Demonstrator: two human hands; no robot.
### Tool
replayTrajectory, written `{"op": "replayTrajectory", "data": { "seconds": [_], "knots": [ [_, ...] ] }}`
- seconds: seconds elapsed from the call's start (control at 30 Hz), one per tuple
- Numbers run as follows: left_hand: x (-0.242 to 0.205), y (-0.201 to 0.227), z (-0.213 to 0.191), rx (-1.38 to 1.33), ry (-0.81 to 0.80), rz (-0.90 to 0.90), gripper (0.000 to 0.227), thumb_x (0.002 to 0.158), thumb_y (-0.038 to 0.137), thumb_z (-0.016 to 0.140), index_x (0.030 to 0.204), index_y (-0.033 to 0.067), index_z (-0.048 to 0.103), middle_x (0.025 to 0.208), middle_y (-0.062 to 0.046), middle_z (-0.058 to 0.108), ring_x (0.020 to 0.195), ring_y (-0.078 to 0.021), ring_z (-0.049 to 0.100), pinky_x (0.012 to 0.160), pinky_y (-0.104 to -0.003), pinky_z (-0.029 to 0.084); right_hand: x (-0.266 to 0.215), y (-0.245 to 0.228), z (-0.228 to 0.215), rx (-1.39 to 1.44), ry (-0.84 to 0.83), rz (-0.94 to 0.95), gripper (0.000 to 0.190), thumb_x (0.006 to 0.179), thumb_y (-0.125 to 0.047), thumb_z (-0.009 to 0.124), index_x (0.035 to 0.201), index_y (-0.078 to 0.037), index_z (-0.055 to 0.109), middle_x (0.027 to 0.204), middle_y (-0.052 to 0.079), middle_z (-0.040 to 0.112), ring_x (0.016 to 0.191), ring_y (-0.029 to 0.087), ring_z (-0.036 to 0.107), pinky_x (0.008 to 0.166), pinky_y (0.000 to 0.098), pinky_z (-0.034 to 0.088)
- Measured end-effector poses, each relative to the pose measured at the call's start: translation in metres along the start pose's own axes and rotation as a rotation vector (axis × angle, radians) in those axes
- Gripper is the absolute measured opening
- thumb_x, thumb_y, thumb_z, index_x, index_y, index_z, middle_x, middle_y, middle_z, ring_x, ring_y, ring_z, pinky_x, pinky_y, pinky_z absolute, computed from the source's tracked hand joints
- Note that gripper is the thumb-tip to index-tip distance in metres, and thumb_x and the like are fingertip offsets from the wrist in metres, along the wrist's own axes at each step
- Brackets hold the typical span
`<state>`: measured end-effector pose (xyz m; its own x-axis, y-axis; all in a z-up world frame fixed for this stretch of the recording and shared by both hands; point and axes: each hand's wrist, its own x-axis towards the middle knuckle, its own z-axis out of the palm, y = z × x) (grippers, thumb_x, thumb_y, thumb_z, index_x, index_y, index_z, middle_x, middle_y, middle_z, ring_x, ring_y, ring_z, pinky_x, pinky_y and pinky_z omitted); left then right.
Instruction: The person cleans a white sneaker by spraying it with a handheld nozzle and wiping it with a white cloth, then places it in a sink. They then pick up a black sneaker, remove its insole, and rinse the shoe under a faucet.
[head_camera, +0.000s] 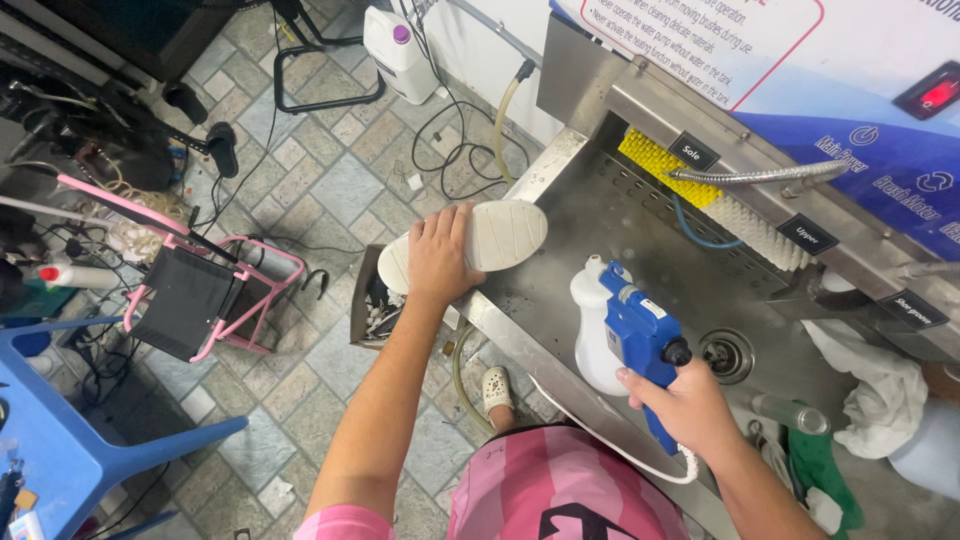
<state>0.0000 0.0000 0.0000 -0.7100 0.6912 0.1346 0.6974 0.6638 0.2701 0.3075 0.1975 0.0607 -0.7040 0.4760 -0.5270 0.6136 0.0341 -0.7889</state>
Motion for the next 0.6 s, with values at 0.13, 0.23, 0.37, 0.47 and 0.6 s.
{"op": "replayTrajectory", "data": {
  "seconds": [0.13,0.23,0.37,0.47,0.6],
  "knots": [
    [0.0001,0.0008,-0.0014,0.001,0.017,0.016,0.117,0.042,0.031,0.095,0.146,0.0105,0.045,0.131,-0.009,0.056,0.12,-0.0298,0.052,0.104,-0.047,0.036,-0.0002,-0.005,0.0016,0.03,0.013,-0.024,0.023,0.079,-0.019,0.079,0.095,-0.003,0.073,0.065,0.006,0.071,0.056,0.012,0.065,0.052,0.03,0.049],
    [-0.0003,0.001,-0.0019,0.001,0.011,0.012,0.116,0.042,0.031,0.095,0.145,0.0101,0.045,0.13,-0.01,0.056,0.12,-0.0299,0.052,0.104,-0.047,0.036,-0.0004,-0.0049,0.0024,0.022,0.005,-0.052,0.022,0.08,-0.019,0.079,0.094,-0.003,0.074,0.064,0.006,0.071,0.056,0.012,0.065,0.052,0.0293,0.05],
    [-0.0005,0.0008,-0.0017,0.001,0.021,0.016,0.115,0.043,0.031,0.094,0.145,0.0102,0.045,0.129,-0.01,0.056,0.119,-0.0301,0.053,0.103,-0.047,0.037,-0.0008,-0.0062,0.0041,0.043,0.001,-0.097,0.021,0.081,-0.019,0.078,0.094,-0.003,0.074,0.065,0.004,0.071,0.057,0.011,0.064,0.053,0.0283,0.05],
    [-0.0009,0.0005,-0.0011,0.008,0.027,0.018,0.116,0.043,0.031,0.094,0.145,0.0104,0.046,0.128,-0.01,0.056,0.118,-0.0302,0.053,0.103,-0.047,0.037,0.0003,-0.0081,0.0041,0.046,-0.006,-0.062,0.02,0.08,-0.019,0.078,0.092,-0.003,0.073,0.064,0.005,0.07,0.055,0.011,0.063,0.052,0.0291,0.048],
    [-0.0017,-0.0006,0.0,-0.009,0.026,0.019,0.117,0.042,0.032,0.095,0.147,0.0107,0.045,0.127,-0.009,0.057,0.118,-0.03,0.053,0.102,-0.047,0.037,-0.0001,-0.005,-0.0006,-0.003,-0.069,-0.025,0.018,0.08,-0.019,0.079,0.088,-0.003,0.075,0.062,0.005,0.07,0.055,0.012,0.063,0.052,0.0292,0.048]
  ]
}}
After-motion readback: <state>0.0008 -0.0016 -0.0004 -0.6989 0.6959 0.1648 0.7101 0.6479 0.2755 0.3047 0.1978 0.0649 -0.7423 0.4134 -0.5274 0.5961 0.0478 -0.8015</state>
